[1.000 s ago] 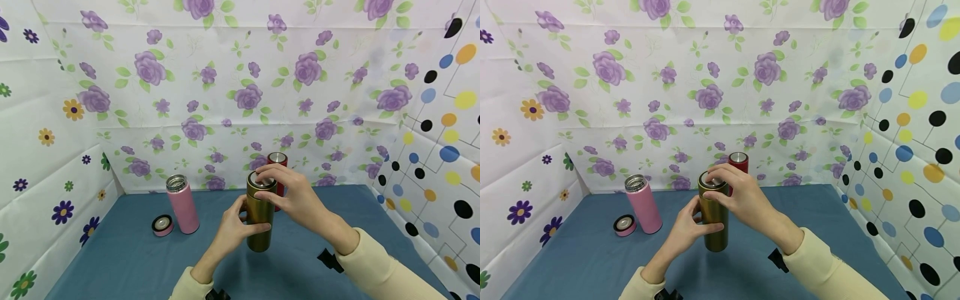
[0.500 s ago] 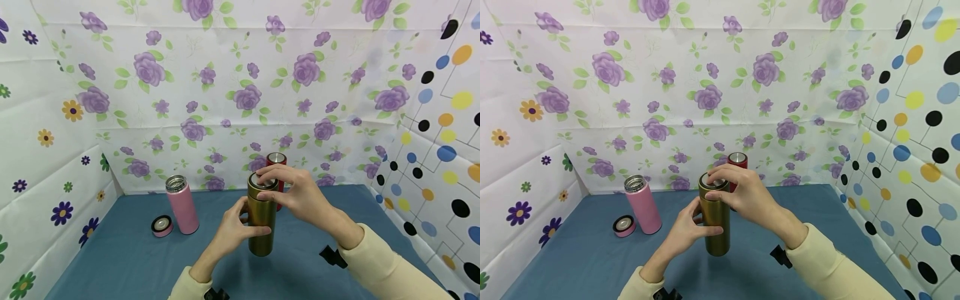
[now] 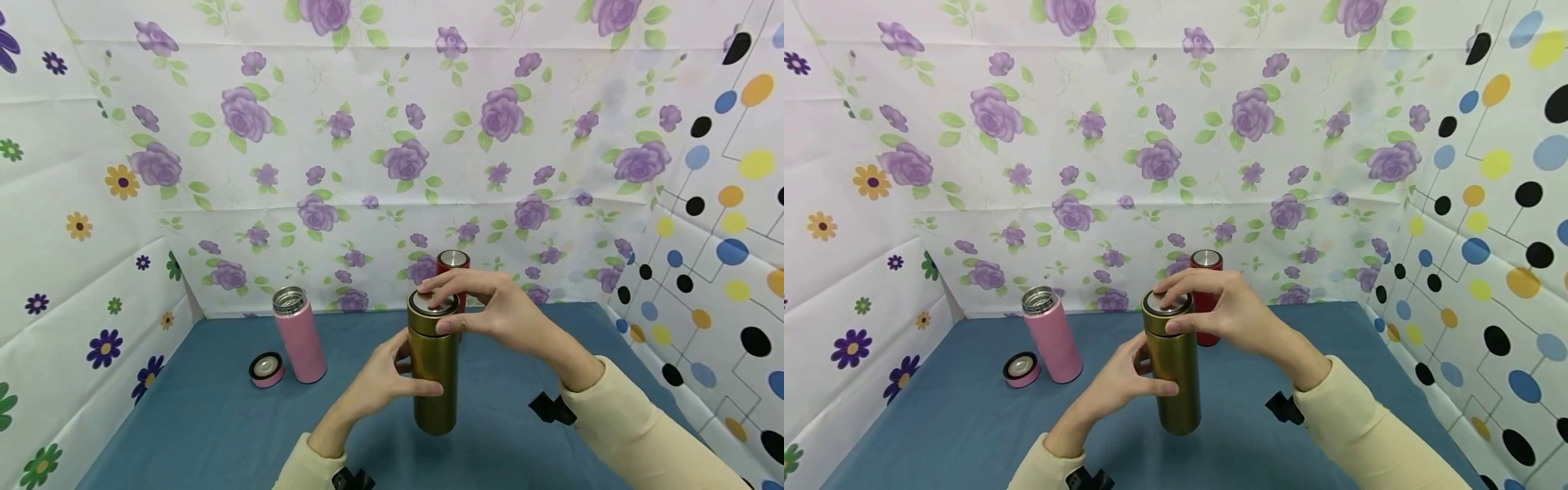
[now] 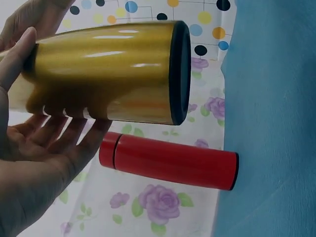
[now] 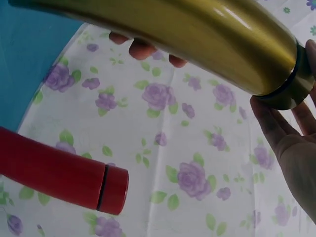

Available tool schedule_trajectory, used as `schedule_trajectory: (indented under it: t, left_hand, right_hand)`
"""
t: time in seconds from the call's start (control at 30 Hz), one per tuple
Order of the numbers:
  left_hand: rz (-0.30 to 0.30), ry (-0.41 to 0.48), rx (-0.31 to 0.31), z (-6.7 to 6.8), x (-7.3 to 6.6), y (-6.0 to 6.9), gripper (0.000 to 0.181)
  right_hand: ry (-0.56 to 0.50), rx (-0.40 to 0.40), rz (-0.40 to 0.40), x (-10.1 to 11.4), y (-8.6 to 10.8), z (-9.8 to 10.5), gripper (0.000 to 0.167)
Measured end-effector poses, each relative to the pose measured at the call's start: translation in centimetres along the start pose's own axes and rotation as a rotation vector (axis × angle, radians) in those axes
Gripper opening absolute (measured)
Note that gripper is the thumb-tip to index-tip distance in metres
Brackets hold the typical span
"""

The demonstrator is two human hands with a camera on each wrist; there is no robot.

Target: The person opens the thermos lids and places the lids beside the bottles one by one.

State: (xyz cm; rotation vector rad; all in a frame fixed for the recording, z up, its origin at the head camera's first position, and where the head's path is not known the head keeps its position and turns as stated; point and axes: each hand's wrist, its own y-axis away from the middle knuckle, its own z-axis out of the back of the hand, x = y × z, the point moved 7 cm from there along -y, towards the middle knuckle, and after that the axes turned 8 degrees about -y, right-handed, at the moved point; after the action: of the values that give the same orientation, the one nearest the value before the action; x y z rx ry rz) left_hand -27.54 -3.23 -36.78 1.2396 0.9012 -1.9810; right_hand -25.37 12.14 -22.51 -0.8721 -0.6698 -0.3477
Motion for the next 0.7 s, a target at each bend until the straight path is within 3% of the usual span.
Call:
schedule_trajectory:
  t: [0.2, 0.43, 0.7]
  left_hand:
    - [0.012, -0.046, -0.097, 0.2, -0.4, 0.2, 0.072]
    - [0.032, -0.087, -0.195, 0.7, -0.3, 0.3, 0.068]
    - [0.035, -0.099, -0.194, 0.7, -0.2, 0.3, 0.068]
  right_hand:
    - [0.094, 0.002, 0.022, 0.3, 0.1, -0.3, 0.037]
    - [0.348, -0.135, 0.075, 1.6, 0.1, -1.4, 0.031]
    - [0.36, -0.154, 0.06, 1.7, 0.1, -1.8, 0.027]
